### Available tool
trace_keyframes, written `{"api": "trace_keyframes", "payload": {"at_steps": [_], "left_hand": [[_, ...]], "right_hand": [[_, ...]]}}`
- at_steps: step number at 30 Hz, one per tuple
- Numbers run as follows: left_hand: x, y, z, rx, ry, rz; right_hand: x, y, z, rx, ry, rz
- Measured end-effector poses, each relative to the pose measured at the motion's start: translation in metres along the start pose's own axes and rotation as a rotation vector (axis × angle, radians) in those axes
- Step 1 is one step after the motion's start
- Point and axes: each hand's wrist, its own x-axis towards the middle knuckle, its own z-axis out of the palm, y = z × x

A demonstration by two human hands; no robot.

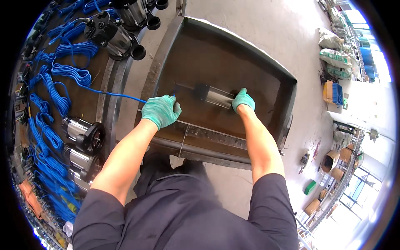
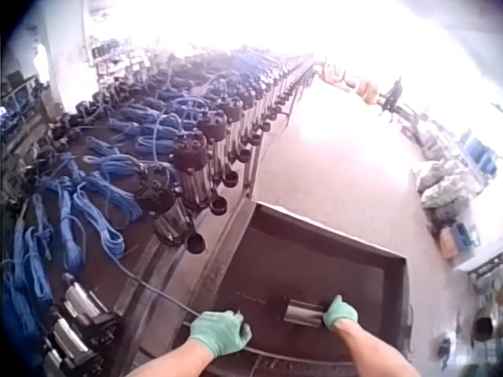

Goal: The person picks up a water pump from a rack, submerges it in a water tank, and then returns it to the rack among many other pumps.

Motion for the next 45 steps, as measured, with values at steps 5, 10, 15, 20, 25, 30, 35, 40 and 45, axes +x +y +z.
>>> {"api": "trace_keyframes", "payload": {"at_steps": [5, 10, 15, 20, 25, 30, 35, 40, 45], "left_hand": [[-0.001, -0.004, -0.001, -0.076, 0.083, 0.036], [-0.014, -0.024, -0.009, -0.456, 0.618, 0.033], [-0.074, -0.067, -0.075, -0.975, 0.607, 0.071], [-0.164, -0.099, -0.115, -0.920, 0.562, 0.075], [-0.238, -0.093, -0.120, -0.499, 0.310, 0.110], [-0.266, -0.093, -0.105, -0.083, -0.041, 0.051], [-0.257, -0.092, -0.048, 0.187, -0.417, -0.007], [-0.227, -0.082, 0.014, -0.432, 0.128, -0.094], [-0.170, -0.046, 0.027, -1.085, 0.180, -0.177]], "right_hand": [[-0.060, 0.007, -0.039, -0.050, 0.213, -0.110], [-0.135, 0.034, -0.109, -0.206, 0.226, -0.391], [-0.208, 0.082, -0.145, 0.004, 0.248, -0.388], [-0.241, 0.117, -0.115, 0.374, 0.190, -0.512], [-0.262, 0.109, -0.065, 0.421, 0.214, -0.609], [-0.265, 0.103, -0.023, 0.399, 0.218, -0.608], [-0.270, 0.099, 0.004, 0.331, 0.228, -0.615], [-0.270, 0.103, 0.020, 0.242, 0.325, -0.667], [-0.276, 0.103, 0.030, 0.237, 0.368, -0.648]]}}
